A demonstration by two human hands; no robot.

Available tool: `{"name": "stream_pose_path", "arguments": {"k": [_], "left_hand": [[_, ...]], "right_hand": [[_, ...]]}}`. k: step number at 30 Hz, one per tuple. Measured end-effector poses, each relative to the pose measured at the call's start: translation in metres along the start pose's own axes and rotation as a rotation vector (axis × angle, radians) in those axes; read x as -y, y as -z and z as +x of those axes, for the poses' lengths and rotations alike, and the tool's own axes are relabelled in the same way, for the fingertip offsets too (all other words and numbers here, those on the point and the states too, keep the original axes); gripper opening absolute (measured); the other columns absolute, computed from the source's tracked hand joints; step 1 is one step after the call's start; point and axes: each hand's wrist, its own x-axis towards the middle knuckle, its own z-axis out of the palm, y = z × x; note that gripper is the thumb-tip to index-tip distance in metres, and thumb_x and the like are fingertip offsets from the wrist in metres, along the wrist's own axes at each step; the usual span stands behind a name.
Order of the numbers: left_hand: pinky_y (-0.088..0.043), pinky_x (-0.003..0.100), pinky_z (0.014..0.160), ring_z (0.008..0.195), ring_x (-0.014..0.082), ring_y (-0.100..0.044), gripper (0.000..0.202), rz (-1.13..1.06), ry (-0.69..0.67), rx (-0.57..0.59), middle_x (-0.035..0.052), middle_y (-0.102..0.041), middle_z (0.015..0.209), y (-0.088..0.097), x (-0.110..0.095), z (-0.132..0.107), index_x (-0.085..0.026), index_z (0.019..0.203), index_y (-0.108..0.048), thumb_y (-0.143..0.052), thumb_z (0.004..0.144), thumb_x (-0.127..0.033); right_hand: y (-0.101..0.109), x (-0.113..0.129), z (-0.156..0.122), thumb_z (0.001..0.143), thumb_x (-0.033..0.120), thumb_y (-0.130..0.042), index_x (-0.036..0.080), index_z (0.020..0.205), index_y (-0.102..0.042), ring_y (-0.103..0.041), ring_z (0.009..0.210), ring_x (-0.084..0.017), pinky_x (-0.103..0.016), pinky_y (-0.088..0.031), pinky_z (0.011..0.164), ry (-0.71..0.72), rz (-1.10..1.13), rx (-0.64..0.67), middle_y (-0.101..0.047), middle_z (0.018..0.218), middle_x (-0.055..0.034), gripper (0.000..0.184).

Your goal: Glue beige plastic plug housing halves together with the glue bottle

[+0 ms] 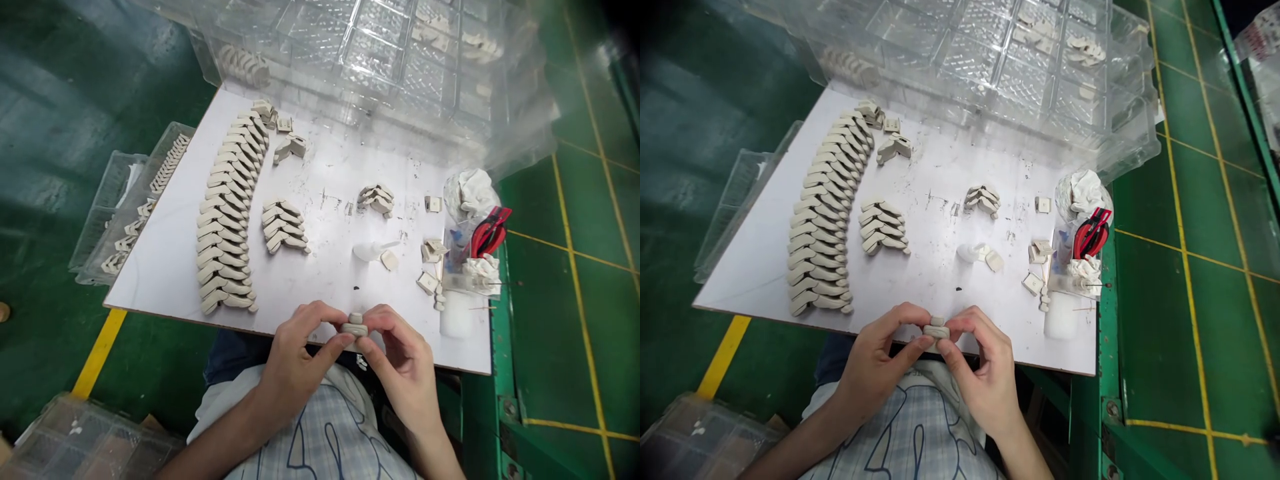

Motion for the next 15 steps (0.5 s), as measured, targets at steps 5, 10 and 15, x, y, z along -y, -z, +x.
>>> {"name": "stream_pose_path", "arguments": {"k": [5,10,15], "left_hand": [[-0.043,0.029,0.074,0.077,0.0163,-0.058,0.009,0.004,-0.048,-0.006,-0.0013,-0.066,0.080,-0.0028,0.0046,-0.0036,-0.023,0.084,-0.062,-0.062,0.092,-0.026],[-0.041,0.029,0.072,0.076,0.0152,-0.054,0.010,-0.011,-0.065,0.021,-0.0024,-0.061,0.079,-0.0051,0.0063,-0.0053,-0.023,0.083,-0.058,-0.058,0.094,-0.022],[-0.040,0.030,0.074,0.077,0.0147,-0.051,0.012,-0.077,-0.019,0.049,-0.0026,-0.059,0.079,-0.0053,0.0047,-0.0042,-0.022,0.082,-0.056,-0.056,0.094,-0.022]], "right_hand": [[-0.0030,-0.0046,-0.0007,0.094,0.020,-0.062,0.026,0.101,-0.065,-0.056,0.081,-0.014,-0.027,-0.044,0.070,0.020,-0.038,0.014,-0.060,0.086,0.0007,0.009],[-0.0062,-0.0066,-0.0003,0.096,0.021,-0.061,0.026,0.098,-0.064,-0.053,0.081,-0.014,-0.026,-0.043,0.069,-0.002,0.044,0.020,-0.058,0.086,0.0010,0.006],[-0.0091,-0.0066,-0.0014,0.096,0.023,-0.061,0.026,0.095,-0.064,-0.051,0.080,-0.014,-0.027,-0.041,0.069,-0.025,0.061,0.001,-0.055,0.084,0.0012,0.005]]}}
